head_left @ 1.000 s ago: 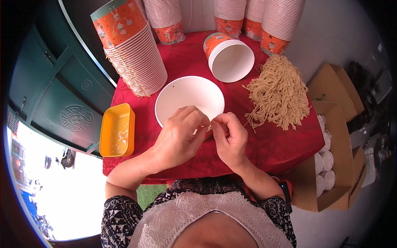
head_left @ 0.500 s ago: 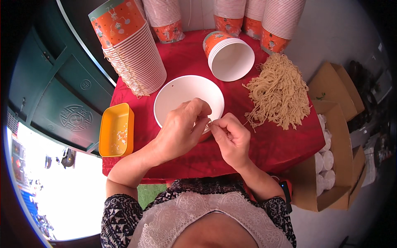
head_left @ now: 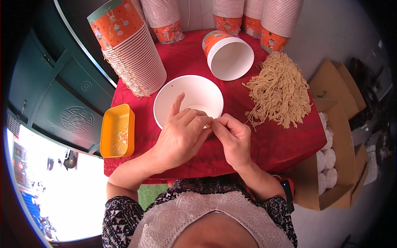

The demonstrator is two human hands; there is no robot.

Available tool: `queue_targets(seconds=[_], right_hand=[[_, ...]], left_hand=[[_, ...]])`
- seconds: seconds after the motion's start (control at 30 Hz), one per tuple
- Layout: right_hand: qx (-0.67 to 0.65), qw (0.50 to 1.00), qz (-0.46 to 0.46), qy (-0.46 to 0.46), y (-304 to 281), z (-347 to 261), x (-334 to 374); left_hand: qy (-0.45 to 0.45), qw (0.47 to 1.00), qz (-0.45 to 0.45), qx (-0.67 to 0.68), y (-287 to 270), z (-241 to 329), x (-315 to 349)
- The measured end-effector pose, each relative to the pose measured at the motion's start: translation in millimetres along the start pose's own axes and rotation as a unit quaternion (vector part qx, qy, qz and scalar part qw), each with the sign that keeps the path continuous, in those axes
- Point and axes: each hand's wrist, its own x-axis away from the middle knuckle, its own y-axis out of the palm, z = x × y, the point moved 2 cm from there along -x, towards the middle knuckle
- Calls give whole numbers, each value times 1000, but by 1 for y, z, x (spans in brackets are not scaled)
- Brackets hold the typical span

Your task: Attaching string handles to decorative paper bowls in a workshop environment.

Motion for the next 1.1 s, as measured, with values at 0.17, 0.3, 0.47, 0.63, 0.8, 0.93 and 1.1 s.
queue_targets(seconds=[0.17, 0.3, 0.47, 0.63, 0.8, 0.93, 1.1], right_hand=[[37, 999, -13, -16, -4, 0, 0], [153, 985, -18, -77, -10, -16, 2], [280, 943, -15, -177, -20, -18, -1], [280, 943, 11, -178, -24, -15, -3], [297, 939, 21, -172, -23, -15, -3], [321, 925, 21, -205, -22, -11, -3], [340, 917, 26, -206, -21, -7, -5]], left_hand=[[9, 1000, 1, -23, 4, -3, 4], [-28, 998, -8, 52, 2, -5, 6], [-41, 996, -15, 72, -2, -6, 7], [-44, 996, -28, 79, -3, -7, 8], [-39, 995, -58, 65, -4, -7, 9], [-33, 995, -65, 74, -5, -8, 7], [-11, 995, -72, 68, -5, -6, 6]])
